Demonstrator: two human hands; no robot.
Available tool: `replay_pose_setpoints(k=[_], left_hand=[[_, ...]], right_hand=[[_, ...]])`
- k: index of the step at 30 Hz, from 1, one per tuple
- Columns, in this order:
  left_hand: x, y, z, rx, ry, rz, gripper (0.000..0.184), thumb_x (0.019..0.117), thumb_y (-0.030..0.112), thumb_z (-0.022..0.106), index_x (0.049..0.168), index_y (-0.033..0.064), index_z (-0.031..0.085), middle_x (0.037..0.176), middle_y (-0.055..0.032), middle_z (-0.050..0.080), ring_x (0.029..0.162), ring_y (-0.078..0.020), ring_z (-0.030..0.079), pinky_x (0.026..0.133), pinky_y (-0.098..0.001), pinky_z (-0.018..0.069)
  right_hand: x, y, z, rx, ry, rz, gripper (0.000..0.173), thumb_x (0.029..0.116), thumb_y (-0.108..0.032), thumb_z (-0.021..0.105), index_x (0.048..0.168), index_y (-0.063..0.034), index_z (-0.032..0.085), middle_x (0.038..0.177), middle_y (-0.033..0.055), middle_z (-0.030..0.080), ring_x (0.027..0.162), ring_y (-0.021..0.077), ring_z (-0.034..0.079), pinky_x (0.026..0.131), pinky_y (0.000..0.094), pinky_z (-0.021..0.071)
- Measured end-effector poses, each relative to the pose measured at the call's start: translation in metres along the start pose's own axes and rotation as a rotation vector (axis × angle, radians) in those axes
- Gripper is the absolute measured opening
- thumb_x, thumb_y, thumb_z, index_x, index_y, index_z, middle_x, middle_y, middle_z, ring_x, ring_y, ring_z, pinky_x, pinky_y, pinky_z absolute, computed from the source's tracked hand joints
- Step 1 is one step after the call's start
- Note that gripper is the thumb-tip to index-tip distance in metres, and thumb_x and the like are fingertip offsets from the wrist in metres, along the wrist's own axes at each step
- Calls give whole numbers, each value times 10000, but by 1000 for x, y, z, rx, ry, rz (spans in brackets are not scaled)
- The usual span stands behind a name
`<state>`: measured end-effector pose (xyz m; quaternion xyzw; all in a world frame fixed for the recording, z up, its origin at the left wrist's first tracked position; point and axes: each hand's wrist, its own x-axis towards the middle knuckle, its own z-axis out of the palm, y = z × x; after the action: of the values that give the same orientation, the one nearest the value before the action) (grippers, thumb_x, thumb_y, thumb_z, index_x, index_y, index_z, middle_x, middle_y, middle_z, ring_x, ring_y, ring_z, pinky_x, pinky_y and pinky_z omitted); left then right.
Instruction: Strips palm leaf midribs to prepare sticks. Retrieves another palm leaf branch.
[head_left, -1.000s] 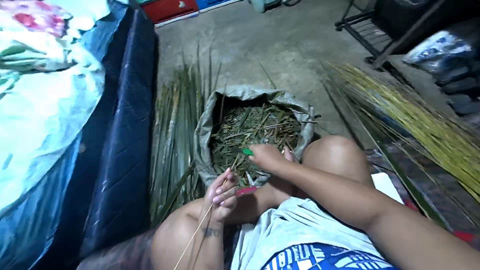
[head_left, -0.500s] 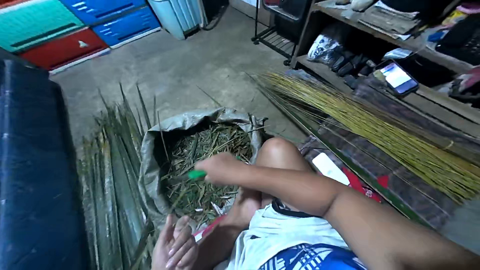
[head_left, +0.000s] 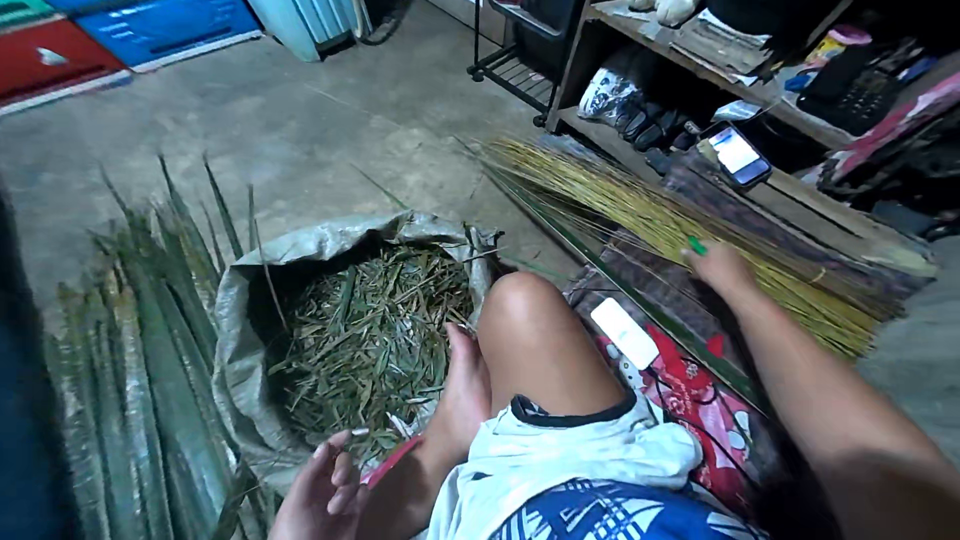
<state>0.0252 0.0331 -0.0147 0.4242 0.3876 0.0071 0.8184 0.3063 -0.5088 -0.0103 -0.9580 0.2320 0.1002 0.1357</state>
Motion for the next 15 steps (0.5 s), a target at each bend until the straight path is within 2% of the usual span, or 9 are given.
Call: replay_pose_setpoints(k=[4,6,7,8,10,13,15], left_hand=[[1,-2,5,79,-10,-10,515,1113,287,165,981,232,659,561,133,533,405,31,445,404,-140,420],[2,-4,5,99,-11,-9,505,1112,275,170,993,221,658,560,129,532,400,30,446,394,-138,412],[2,-5,6,112,-8,-6,496,1111,271,175,1005,211,655,562,126,535,400,26,447,394,-139,411],[2,-6,6,127,0,0,483,1112,269,182,1015,201,651,565,123,535,401,24,447,393,-139,411],[1,-8,8,161,13,5,460,1116,265,202,1030,188,647,574,121,538,414,24,452,403,-141,415],[0,-10,11,197,22,5,427,1119,248,221,1061,167,636,597,113,553,423,21,466,411,-144,432],[-2,-11,11,230,32,5,405,1119,236,234,1088,147,628,611,103,566,428,12,478,417,-153,446]], right_hand=[[2,134,-12,-82,66,385,473,1070,-290,543,1397,50,574,1381,350,581,1303,508,564,1051,679,438],[-14,166,-13,-60,124,579,493,1049,-250,536,1433,58,521,1404,337,569,1315,480,569,1054,639,466],[-24,165,-12,-31,158,596,485,1052,-237,533,1434,60,507,1386,342,577,1298,486,580,1042,641,477],[-34,154,-8,-14,159,559,476,1062,-226,521,1450,51,493,1373,350,580,1287,502,580,1033,654,475],[-46,123,11,-20,70,365,459,1080,-234,508,1471,7,510,1360,345,595,1268,520,585,1022,684,458],[-46,71,55,-47,-146,0,481,1079,-366,550,1377,8,599,1345,309,613,1254,489,593,1037,680,445],[-46,33,77,-74,-242,-110,576,1034,-466,609,1413,-32,589,1420,269,577,1290,458,576,1061,664,440]])
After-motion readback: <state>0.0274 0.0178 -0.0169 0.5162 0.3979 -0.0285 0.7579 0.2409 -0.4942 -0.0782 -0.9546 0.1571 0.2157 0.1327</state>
